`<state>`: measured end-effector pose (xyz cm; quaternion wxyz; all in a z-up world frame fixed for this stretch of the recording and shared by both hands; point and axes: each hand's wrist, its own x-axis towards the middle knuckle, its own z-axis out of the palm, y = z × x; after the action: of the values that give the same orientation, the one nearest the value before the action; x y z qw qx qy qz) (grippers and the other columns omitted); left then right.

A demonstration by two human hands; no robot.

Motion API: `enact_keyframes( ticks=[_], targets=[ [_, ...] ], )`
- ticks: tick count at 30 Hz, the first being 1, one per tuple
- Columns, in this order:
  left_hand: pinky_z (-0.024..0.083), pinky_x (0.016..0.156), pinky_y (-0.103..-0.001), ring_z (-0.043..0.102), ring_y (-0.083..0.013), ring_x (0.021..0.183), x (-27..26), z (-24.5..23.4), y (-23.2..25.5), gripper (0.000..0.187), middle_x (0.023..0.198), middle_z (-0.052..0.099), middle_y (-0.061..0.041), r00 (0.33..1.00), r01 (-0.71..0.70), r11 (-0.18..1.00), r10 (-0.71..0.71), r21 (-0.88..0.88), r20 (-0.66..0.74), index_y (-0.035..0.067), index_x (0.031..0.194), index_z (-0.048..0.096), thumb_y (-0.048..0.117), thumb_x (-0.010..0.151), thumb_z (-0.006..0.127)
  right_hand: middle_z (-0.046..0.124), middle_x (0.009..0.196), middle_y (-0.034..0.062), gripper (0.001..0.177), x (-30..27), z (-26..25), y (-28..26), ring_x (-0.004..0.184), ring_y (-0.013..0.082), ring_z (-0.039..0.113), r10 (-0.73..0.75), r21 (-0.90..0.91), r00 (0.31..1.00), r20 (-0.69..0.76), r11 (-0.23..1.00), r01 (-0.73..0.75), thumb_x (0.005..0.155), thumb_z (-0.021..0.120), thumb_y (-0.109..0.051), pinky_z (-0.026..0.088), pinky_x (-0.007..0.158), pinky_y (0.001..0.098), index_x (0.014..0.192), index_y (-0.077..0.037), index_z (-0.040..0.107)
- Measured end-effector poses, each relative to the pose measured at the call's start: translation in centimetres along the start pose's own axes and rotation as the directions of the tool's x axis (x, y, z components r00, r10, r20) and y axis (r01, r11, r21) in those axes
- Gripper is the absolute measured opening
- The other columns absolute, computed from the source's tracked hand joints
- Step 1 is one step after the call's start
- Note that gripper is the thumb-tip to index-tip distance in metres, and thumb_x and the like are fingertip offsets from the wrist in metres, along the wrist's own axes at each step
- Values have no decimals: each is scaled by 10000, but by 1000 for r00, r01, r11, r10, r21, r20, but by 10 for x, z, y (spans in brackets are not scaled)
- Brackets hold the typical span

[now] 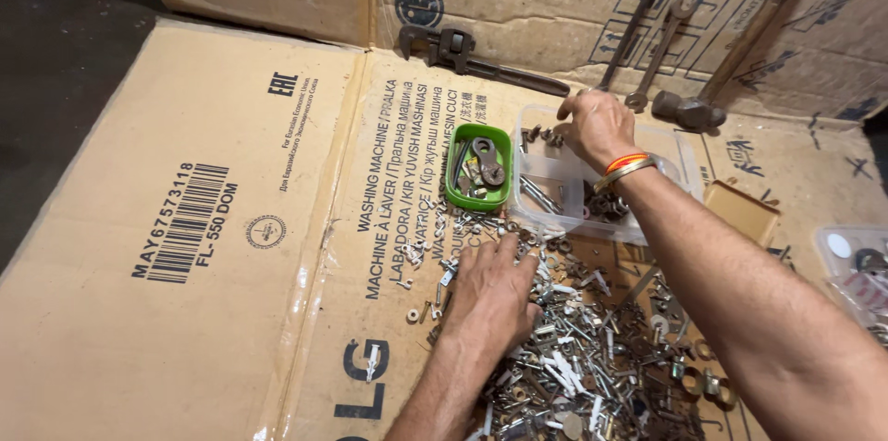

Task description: The person sits on the floor and sorts a large pile of mixed hardware, including screws, bolts, washers, and plastic anchors, into several small plastic containers. They pick items from the central pile and place them into specific compartments or bins.

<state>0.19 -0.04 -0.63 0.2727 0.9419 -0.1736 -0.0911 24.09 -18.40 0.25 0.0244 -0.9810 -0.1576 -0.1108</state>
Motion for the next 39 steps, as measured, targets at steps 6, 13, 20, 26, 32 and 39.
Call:
enact_keyframes(
  ticks=[6,13,20,26,32,39],
  targets=[
    [275,1179,-602,413,-392,1375,-3,-9,2,621,1499,399,-258,1000,18,999,-18,45,8,29,1295,597,271,782,849,717,841,140,82,-27,-79,2,798,292,671,-77,49,987,-138,995,85,885,779,-184,537,701,446,946,-142,815],
    [248,1189,-569,381,-376,1395,-5,-14,3,646,1525,365,-237,996,75,997,-75,9,38,103,1355,574,251,785,838,756,713,25,101,-208,-117,21,521,100,617,62,263,997,53,962,-74,897,726,-211,508,449,264,919,-148,803],
    [240,1177,-571,336,-377,1416,-4,-10,-4,658,1549,330,-228,995,87,985,-95,152,42,101,1363,558,289,795,833,796,841,43,153,-312,-68,28,613,129,701,358,343,921,156,855,-390,836,744,-222,593,551,274,953,-139,800],
    [282,1190,-524,391,-339,1395,-11,-11,-20,613,1518,400,-185,985,168,963,-170,211,-10,149,1322,603,327,782,833,787,958,65,189,-289,-42,31,717,161,751,222,432,957,188,856,-284,892,701,-222,620,682,300,1047,-145,776],
    [339,1141,-519,449,-345,1342,-13,-22,-34,610,1458,470,-188,978,194,968,-179,158,-105,137,1278,645,328,739,858,764,1000,50,257,-291,-54,0,849,177,719,38,428,971,237,893,-140,829,764,-251,568,851,344,1062,-143,764],
    [357,1129,-516,481,-347,1324,-21,-34,-35,591,1420,520,-185,972,198,973,-178,123,-155,125,1273,659,282,740,858,646,1017,32,322,-304,-65,-67,942,188,613,-349,596,919,183,783,178,776,831,-329,542,844,331,1017,-130,756]
  ],
)
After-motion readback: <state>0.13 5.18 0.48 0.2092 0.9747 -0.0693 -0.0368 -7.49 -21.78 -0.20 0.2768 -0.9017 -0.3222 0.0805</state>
